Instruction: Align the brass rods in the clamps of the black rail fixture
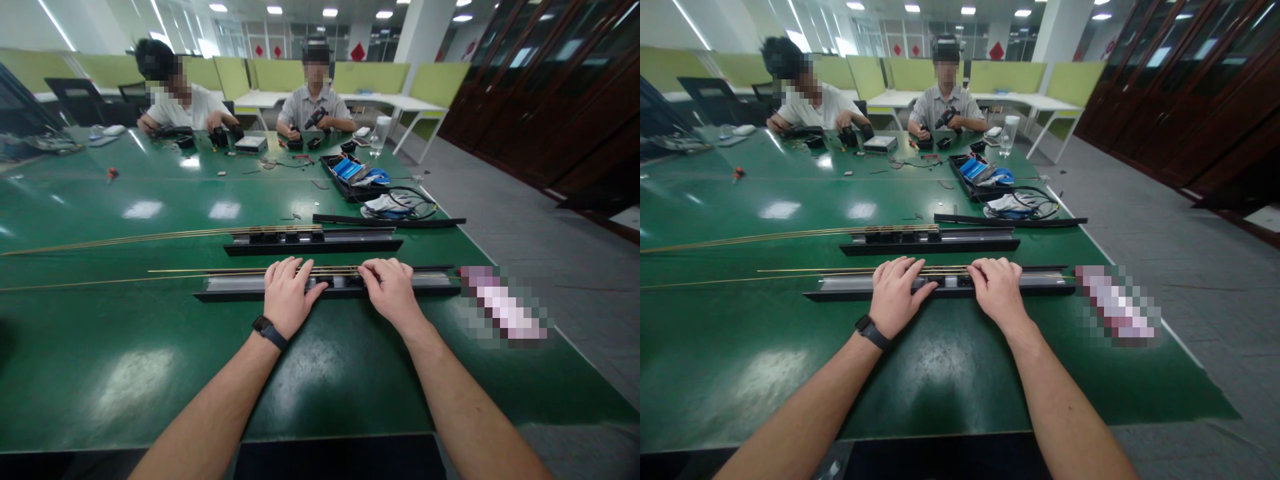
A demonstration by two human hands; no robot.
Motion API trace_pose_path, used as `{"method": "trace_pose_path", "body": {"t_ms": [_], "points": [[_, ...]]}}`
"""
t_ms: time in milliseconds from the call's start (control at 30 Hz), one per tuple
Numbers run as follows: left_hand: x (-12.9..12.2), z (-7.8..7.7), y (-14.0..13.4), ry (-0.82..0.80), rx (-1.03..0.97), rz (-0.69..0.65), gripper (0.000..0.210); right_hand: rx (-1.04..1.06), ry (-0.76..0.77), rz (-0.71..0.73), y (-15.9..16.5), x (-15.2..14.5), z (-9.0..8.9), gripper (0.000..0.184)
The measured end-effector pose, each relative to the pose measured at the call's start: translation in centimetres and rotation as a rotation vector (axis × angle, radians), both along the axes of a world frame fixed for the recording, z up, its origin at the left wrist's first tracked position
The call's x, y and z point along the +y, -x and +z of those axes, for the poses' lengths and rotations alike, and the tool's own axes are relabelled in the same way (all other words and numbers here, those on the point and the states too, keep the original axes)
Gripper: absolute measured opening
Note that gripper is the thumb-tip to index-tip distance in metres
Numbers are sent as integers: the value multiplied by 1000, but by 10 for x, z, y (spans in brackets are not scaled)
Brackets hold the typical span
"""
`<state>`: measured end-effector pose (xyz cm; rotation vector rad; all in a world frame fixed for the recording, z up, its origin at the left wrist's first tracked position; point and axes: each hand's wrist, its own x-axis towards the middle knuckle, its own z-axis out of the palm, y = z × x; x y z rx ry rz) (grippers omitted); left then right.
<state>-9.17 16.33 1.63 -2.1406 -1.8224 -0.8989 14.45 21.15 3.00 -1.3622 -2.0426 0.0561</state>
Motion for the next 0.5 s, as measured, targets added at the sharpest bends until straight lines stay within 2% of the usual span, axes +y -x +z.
{"method": "trace_pose_path", "body": {"t_ms": [500], "points": [[-2, 4, -1, 30, -3, 14, 49, -44, -30, -31, 3, -5, 1, 25]]}}
